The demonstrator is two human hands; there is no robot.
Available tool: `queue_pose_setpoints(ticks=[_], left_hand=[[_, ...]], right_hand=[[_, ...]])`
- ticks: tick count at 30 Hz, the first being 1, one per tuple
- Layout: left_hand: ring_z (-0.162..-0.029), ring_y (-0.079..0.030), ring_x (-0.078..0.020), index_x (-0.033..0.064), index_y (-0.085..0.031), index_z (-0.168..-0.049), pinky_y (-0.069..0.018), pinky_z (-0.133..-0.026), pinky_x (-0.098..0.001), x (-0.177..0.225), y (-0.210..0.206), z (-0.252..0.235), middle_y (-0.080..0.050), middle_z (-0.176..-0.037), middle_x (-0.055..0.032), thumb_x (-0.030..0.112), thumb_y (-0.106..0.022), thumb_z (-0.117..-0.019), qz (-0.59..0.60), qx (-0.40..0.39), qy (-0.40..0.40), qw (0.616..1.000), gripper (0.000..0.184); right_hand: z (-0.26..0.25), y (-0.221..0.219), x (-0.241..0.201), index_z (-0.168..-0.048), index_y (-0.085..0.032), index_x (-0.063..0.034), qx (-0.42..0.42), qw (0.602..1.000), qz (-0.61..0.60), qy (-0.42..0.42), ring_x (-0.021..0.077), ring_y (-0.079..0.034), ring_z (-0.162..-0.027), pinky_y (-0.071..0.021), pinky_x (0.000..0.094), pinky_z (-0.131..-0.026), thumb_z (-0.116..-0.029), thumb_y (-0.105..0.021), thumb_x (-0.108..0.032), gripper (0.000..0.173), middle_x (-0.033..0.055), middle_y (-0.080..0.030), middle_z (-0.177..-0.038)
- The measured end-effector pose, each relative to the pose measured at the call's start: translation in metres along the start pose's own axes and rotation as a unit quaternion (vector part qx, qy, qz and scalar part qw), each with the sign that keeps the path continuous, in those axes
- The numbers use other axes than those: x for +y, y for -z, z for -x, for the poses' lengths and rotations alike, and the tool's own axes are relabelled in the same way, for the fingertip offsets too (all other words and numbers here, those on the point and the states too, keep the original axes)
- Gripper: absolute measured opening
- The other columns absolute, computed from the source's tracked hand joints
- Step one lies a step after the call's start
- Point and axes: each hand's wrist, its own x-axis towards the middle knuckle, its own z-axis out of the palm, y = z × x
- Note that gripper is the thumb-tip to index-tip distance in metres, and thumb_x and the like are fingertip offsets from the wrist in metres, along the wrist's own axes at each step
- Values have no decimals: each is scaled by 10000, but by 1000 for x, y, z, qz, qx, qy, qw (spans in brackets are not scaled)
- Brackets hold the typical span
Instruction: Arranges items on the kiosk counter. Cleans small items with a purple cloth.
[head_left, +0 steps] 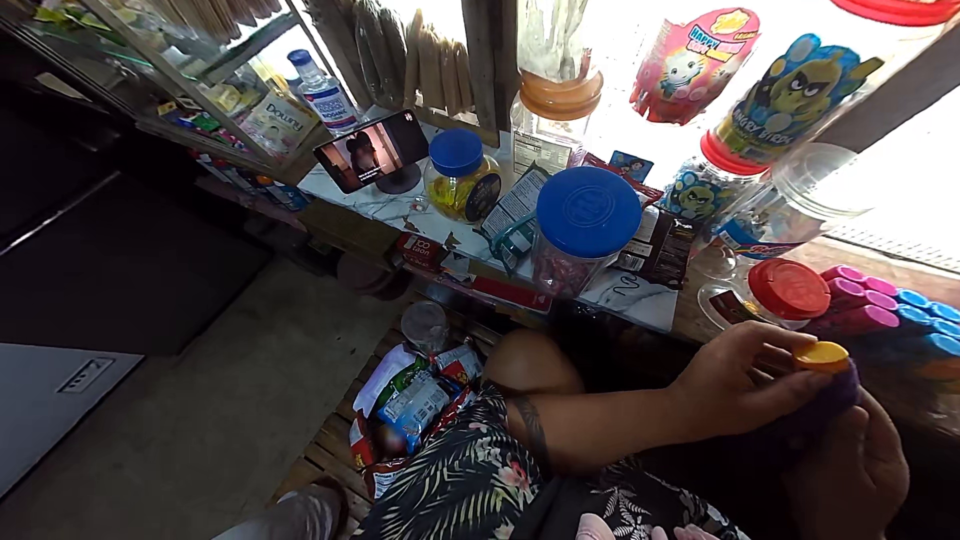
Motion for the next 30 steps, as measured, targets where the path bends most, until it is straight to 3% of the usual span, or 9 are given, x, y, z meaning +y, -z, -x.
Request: queue_pose_setpoints(ticks=[2,5,7,10,16,18,21,26,30], left_hand=[[-929,-687,-197,-179,-516,-1149,-592,-754,-289,-2,-1,2,-612,-1165,-282,-39,-643,-920,8,-33,19,999,297],[-878,-673,-182,-172,-505,-1166,-572,-724,-282,-2,1,1,-632,-1108,-266,-19,-652,-906,15,-54,28,998,335],[-866,-663,-178,-188,-518,-1260,-565,-736,-275,2,4,-3,-629,-1118,-276,-27,-654,-917,18,-75,38,996,403],[-905,-675,-202,-181,-572,-1255,-580,-777,-284,3,5,-5,-631,-1156,-286,-43,-657,-926,18,-86,28,996,367],[-932,-654,-122,-179,-535,-1222,-551,-838,-251,2,5,-5,-650,-1105,-221,-28,-629,-940,69,-18,66,995,333],[-928,-643,-86,-172,-513,-1219,-541,-845,-238,0,5,-5,-654,-1098,-186,-14,-622,-946,103,-6,80,991,334],[-914,-629,-49,-156,-490,-1219,-531,-841,-223,2,3,-4,-652,-1075,-137,-5,-598,-957,148,7,114,982,322],[-822,-602,-13,-82,-477,-1211,-525,-773,-207,3,3,-5,-614,-966,-33,51,-571,-986,199,29,205,958,277],[-770,-609,-19,-42,-487,-1175,-530,-699,-198,5,4,-8,-609,-923,-13,61,-556,-1003,212,41,238,947,212]], right_hand=[[-1,-1,-1,-1262,-569,-244,4,1000,-18,-11,-114,-623,-823,-521,86,-716,-1107,-402,-323,242,-246,-670,-1031],[-2,-1,-3,-1197,-607,-261,5,999,-37,-30,-75,-639,-1029,-525,144,-912,-1101,-400,-367,251,-228,-685,-1105],[-6,0,-9,-1116,-647,-249,10,995,-65,-74,-47,-656,-1012,-534,176,-919,-1101,-393,-349,274,-199,-709,-1058],[-11,5,-12,-1101,-674,-253,1,988,-102,-112,-27,-672,-993,-548,192,-909,-1108,-356,-349,332,-173,-727,-1038],[-13,5,-16,-1363,-600,-196,-60,978,-155,-129,-12,-678,-986,-559,168,-847,-1012,-464,-581,538,-136,-707,-1208],[-14,5,-16,-1383,-593,-221,-71,976,-173,-115,-27,-673,-992,-549,143,-845,-1005,-489,-560,518,-147,-693,-1249],[-13,8,-11,-1406,-595,-241,-95,973,-195,-80,10,-629,-1179,-503,191,-1014,-1015,-510,-511,483,-130,-657,-1344],[-11,8,-9,-1380,-633,-280,-102,979,-168,-49,-42,-663,-1039,-542,135,-894,-1017,-575,-395,386,-174,-692,-1259],[-14,12,-10,-1402,-622,-252,-144,977,-152,-32,-5,-660,-1099,-543,174,-943,-1045,-545,-358,380,-142,-679,-1302]])
